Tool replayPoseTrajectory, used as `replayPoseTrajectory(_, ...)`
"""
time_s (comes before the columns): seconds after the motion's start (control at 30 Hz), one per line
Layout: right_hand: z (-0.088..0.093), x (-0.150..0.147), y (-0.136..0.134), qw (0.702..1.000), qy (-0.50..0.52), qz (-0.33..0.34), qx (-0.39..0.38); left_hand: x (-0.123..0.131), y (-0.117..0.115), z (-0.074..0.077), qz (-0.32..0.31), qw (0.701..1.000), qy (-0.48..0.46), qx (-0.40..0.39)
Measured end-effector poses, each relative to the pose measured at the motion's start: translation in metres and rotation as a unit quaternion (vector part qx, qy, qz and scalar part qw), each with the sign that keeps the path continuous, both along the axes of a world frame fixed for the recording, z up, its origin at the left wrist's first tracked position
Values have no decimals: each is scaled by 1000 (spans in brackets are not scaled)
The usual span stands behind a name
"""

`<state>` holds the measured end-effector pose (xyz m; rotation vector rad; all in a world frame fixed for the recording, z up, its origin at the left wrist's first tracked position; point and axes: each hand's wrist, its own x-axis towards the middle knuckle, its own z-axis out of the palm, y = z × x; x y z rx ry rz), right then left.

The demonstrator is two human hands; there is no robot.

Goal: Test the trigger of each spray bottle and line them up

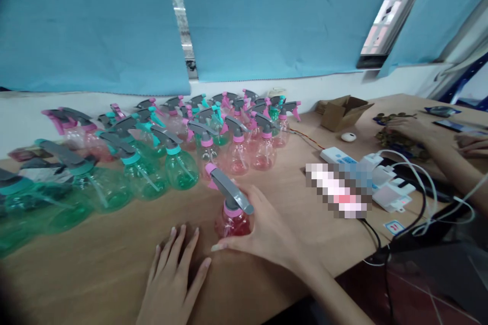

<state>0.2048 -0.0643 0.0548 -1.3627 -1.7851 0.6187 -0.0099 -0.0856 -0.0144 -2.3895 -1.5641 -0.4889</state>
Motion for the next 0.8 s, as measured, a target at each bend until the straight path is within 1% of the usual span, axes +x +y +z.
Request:
replayPoseTrajectory(0.13,-7,2,-17,998,-27,-58,0,-1,2,3,-9,999,29,-20)
replayPoseTrajectory(0.2,-10,0,-20,997,-31,-74,4,-1,3,4,-11,999,39,-22)
replayPoseTrajectory(0.4,-10,-14,-19,992,-49,-114,3,5,2,3,-26,998,60,-11)
replayPoseTrajectory(0.5,-7,-14,-18,992,-64,-106,12,13,-1,3,-51,996,70,12)
replayPoseTrajectory(0.57,-6,-6,-16,993,-75,-86,18,17,-2,3,-77,994,79,25)
replayPoseTrajectory(0.63,-8,9,-14,993,-88,-77,15,17,-2,2,-96,991,89,25)
replayPoseTrajectory(0.77,-12,53,-5,989,-84,-118,-32,7,5,-2,-107,990,91,22)
replayPoseTrajectory(0.8,-12,65,-3,987,-86,-133,-29,5,6,-4,-108,990,91,15)
